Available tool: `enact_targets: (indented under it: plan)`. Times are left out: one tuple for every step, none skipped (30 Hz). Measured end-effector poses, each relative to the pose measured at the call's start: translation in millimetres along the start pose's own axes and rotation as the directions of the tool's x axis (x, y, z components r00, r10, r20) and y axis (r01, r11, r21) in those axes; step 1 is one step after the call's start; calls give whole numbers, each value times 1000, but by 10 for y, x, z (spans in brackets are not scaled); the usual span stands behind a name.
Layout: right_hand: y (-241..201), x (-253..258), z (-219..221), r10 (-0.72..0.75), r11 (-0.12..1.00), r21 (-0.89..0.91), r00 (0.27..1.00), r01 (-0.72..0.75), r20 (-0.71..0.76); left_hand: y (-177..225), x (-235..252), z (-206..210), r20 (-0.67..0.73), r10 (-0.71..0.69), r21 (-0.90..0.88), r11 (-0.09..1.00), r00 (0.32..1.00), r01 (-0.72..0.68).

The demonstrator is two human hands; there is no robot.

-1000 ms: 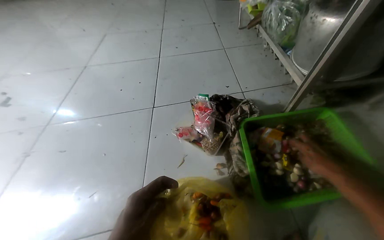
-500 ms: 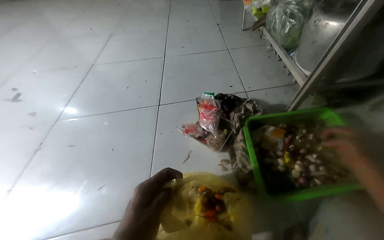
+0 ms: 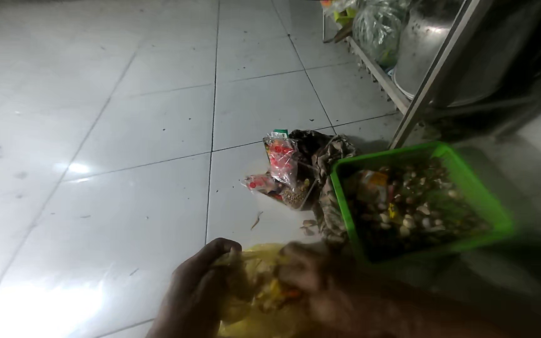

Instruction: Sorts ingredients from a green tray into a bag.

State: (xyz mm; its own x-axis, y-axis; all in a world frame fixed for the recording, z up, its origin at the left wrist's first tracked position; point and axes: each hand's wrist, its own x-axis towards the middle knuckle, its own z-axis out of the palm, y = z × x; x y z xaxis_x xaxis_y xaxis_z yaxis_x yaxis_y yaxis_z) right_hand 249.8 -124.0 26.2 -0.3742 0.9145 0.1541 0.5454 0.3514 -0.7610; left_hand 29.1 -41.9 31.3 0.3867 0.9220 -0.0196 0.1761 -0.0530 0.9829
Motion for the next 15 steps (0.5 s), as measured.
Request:
enact_targets:
  plan:
    - [100,-63,-127,5,999,-33,995,-8,-97,21,-7,-1,8,-15,-35,999,1000,16]
    - [227,-134,-306,18,997,-72,981,-32,-194,57,-10,-2,22,-37,-56,998,999,38]
    - [344,-221,-541,79,986,-122,960,-115,-267,84,-12,-10,37,-59,-67,996,998,61]
    - [419,-323,-818,197,954,-158,930,-255,-310,94,-4,-11,44,-72,-75,994,996,75]
    - [503,-452,-1081,335,892,-185,877,-413,-345,97,6,-10,54,-78,-86,993,996,82]
    - [603,-606,-1297,466,798,-205,795,-567,-387,98,12,-9,67,-78,-96,992,995,84]
    - [714,-781,-1464,602,662,-212,679,-718,-419,94,15,-7,78,-75,-97,992,994,83]
    - [862,-975,-1583,719,491,-231,540,-840,-437,84,16,-8,87,-73,-94,992,994,81]
    - [1022,-1157,-1656,808,313,-262,401,-913,-431,71,17,-11,93,-71,-90,993,993,79]
    - [1110,-1273,-1693,878,159,-293,271,-943,-395,58,18,-12,92,-71,-80,994,993,79]
    - [1181,-1348,-1693,913,63,-310,180,-949,-367,55,21,-15,95,-72,-69,995,993,78]
    - [1256,-1393,-1675,929,27,-305,137,-952,-345,55,23,-15,94,-69,-66,995,993,76]
    - [1309,-1401,-1654,937,33,-282,128,-959,-326,56,23,-13,92,-67,-66,995,994,73]
    - [1333,-1386,-1631,939,65,-236,140,-969,-315,58,19,-12,94,-64,-65,995,994,70]
    - [1325,-1356,-1617,931,115,-149,159,-982,-330,64,23,-11,99,-57,-57,996,993,62]
